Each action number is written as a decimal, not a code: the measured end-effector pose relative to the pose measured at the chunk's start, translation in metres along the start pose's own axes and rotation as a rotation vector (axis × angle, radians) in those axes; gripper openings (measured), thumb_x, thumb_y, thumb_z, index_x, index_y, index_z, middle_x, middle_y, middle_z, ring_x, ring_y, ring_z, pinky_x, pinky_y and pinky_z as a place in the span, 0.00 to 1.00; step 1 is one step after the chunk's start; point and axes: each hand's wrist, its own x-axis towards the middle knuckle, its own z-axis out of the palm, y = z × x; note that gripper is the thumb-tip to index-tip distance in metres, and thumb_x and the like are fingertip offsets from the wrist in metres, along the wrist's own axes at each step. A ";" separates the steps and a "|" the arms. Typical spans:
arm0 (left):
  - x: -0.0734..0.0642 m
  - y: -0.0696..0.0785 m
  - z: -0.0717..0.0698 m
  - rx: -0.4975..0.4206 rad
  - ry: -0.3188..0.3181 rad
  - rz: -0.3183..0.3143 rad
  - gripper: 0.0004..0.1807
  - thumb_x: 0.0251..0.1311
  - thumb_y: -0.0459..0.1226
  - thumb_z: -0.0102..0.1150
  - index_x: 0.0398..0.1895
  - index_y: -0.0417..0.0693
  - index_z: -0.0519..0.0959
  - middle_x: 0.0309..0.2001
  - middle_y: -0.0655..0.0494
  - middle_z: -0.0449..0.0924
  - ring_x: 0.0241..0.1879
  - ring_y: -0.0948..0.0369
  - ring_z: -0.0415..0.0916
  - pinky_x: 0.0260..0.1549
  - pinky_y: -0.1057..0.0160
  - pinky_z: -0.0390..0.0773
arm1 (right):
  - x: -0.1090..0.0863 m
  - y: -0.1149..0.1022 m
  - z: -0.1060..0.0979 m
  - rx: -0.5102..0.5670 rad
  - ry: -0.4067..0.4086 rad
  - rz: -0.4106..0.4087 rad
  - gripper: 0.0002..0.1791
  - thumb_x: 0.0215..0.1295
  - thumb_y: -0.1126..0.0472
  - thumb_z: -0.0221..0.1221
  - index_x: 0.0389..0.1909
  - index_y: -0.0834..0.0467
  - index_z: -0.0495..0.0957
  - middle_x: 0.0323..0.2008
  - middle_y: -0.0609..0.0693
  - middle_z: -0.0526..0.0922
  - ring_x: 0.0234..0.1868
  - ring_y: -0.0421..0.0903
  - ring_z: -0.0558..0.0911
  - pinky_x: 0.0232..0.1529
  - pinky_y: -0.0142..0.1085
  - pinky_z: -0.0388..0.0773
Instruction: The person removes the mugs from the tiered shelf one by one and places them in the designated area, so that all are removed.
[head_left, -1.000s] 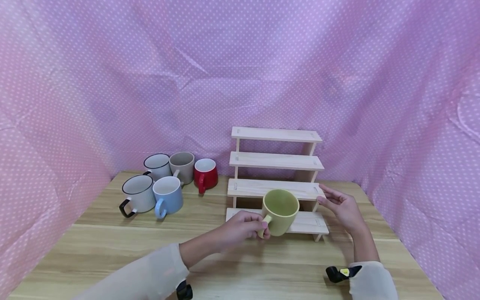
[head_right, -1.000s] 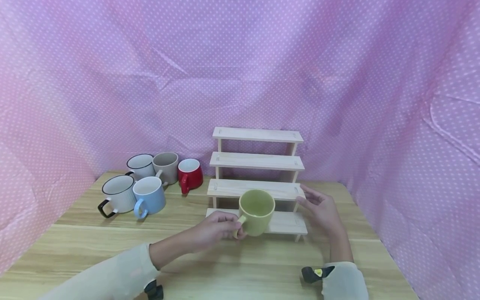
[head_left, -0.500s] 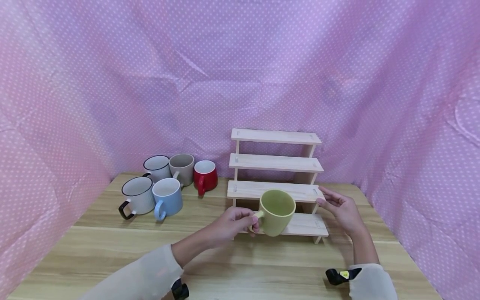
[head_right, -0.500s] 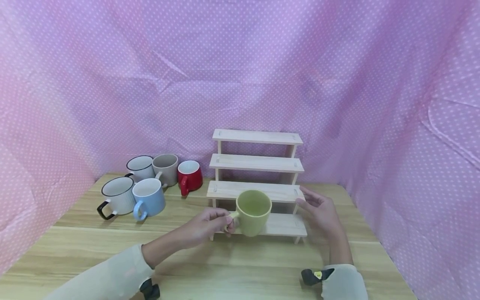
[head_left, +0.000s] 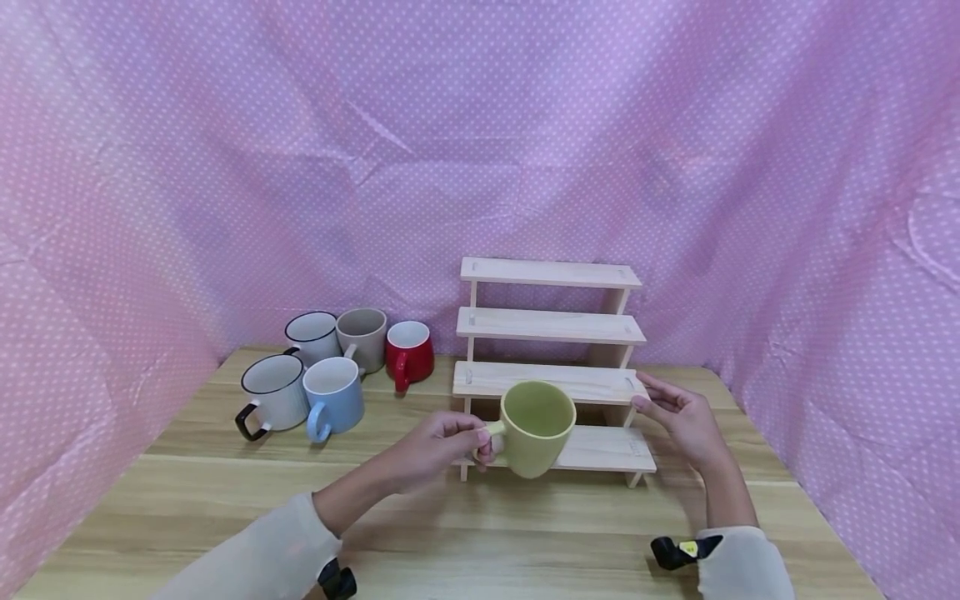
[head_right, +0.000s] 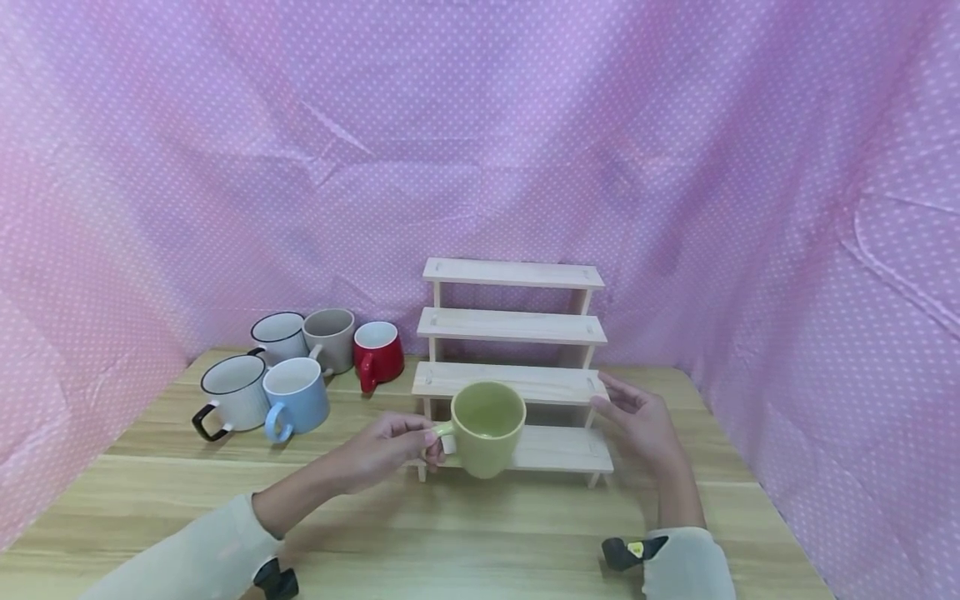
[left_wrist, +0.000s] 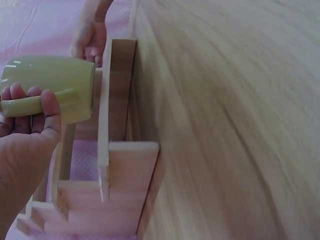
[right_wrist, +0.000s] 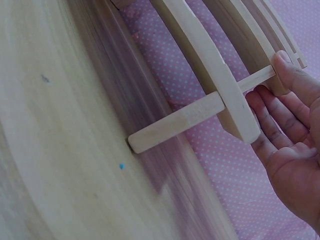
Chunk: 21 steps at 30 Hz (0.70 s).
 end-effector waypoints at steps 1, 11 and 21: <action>-0.002 0.001 -0.002 0.003 0.003 0.003 0.17 0.78 0.35 0.49 0.43 0.23 0.77 0.37 0.50 0.79 0.41 0.58 0.78 0.48 0.59 0.84 | 0.000 0.000 0.000 -0.001 0.000 -0.002 0.32 0.70 0.56 0.66 0.70 0.63 0.71 0.44 0.40 0.85 0.46 0.32 0.85 0.48 0.23 0.81; -0.025 0.006 -0.023 -0.061 -0.005 0.036 0.18 0.78 0.31 0.44 0.42 0.16 0.70 0.38 0.50 0.79 0.42 0.60 0.77 0.50 0.61 0.81 | 0.000 0.000 0.000 -0.005 -0.004 0.006 0.32 0.70 0.55 0.66 0.70 0.63 0.71 0.44 0.41 0.85 0.46 0.32 0.85 0.48 0.23 0.80; -0.056 0.016 -0.052 -0.056 0.030 0.082 0.16 0.79 0.30 0.43 0.42 0.17 0.72 0.38 0.51 0.81 0.43 0.57 0.80 0.49 0.58 0.83 | -0.001 0.000 -0.001 0.004 -0.005 0.005 0.32 0.70 0.56 0.66 0.70 0.64 0.71 0.44 0.39 0.85 0.46 0.32 0.85 0.48 0.23 0.80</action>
